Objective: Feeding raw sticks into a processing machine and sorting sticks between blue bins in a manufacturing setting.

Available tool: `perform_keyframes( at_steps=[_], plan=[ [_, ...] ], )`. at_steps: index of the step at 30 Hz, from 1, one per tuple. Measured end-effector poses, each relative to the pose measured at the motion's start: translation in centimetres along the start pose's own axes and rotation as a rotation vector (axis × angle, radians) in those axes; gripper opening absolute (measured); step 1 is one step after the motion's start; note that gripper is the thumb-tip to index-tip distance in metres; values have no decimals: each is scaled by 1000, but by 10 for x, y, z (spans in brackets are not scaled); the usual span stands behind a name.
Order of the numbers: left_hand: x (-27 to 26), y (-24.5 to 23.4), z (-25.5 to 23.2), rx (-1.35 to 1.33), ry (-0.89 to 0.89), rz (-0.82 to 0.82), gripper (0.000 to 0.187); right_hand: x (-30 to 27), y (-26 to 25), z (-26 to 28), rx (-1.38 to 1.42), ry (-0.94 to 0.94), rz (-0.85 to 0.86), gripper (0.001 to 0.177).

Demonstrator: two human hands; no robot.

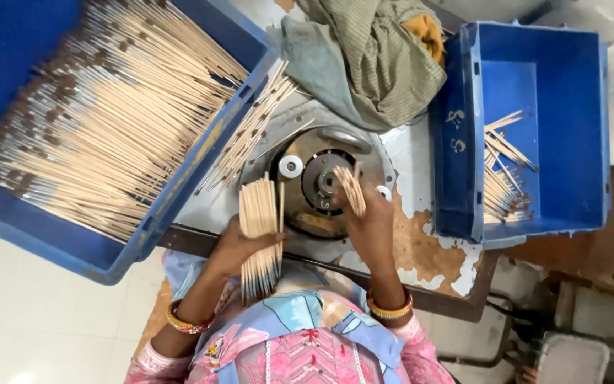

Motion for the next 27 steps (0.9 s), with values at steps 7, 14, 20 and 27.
perform_keyframes(
  at_steps=[7, 14, 20, 27],
  plan=[
    [28, 40, -33, 437, 576, 466, 44, -17, -26, 6, -29, -225, 253, 24],
    [29, 18, -8, 86, 132, 48, 45, 25, -3, -26, -216, -68, -46, 32],
    [8, 0, 1, -61, -138, -87, 42, 29, 23, -40, -288, -95, 6, 36],
    [8, 0, 12, -62, -85, -40, 36, 17, -12, -14, 123, 81, 48, 23]
  ],
)
Point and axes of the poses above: each hand's wrist, its own x-axis towards the middle knuckle, its own y-axis out of the palm, z = x × y, the point moved 3 cm from there along x, towards the middle knuckle, and after that the axes turned 15 degrees about y, right-handed, at the moved point
